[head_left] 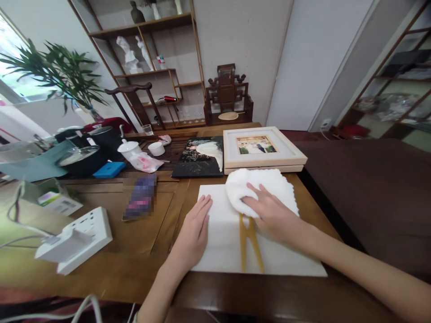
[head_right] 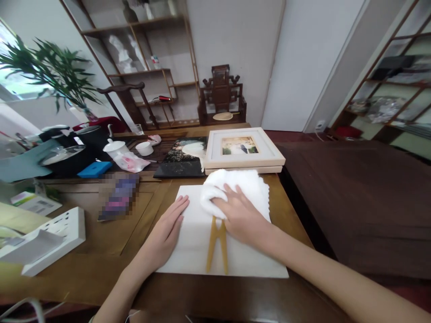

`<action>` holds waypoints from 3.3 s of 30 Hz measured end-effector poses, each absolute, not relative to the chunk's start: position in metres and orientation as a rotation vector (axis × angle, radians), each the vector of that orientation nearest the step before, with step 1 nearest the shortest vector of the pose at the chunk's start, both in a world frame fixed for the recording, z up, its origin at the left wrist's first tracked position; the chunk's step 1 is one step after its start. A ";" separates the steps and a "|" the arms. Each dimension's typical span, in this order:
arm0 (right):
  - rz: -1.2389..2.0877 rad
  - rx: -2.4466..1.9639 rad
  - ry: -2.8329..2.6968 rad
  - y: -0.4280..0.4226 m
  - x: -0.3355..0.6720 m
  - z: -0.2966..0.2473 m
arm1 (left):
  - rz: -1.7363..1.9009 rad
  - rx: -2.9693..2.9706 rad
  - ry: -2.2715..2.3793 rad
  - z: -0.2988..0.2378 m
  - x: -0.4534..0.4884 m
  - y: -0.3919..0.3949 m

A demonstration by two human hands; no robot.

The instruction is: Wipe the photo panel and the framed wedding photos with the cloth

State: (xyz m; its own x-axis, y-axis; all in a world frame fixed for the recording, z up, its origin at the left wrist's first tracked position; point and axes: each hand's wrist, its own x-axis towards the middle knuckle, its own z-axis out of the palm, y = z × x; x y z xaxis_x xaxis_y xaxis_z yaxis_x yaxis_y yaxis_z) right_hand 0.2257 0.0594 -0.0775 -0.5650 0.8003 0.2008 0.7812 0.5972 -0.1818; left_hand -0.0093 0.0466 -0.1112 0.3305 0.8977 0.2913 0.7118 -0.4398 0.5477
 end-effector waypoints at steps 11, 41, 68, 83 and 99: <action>-0.242 -0.834 -2.646 -0.018 0.208 -0.098 | 0.796 2.289 1.433 -0.114 -0.010 0.047; -0.058 -0.771 -2.691 -0.019 0.198 -0.088 | 0.835 2.180 1.385 -0.114 -0.013 0.051; -0.035 -0.865 -2.699 -0.009 0.219 -0.067 | 0.878 2.180 1.427 -0.108 -0.005 0.047; 0.129 -1.165 -2.831 0.101 0.129 -0.026 | 0.863 2.171 1.509 -0.095 -0.002 0.043; -0.195 -1.229 -2.610 0.051 0.299 -0.091 | 0.911 2.197 1.447 -0.109 -0.004 0.047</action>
State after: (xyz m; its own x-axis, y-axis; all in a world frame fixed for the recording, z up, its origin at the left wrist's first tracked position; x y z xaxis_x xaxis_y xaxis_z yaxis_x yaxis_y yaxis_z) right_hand 0.2994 0.0511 -0.0909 -0.6131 0.7388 0.2798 0.7722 0.6352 0.0148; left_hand -0.0040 0.0467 -0.1086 0.2695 0.9089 0.3181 0.6799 -0.4135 0.6055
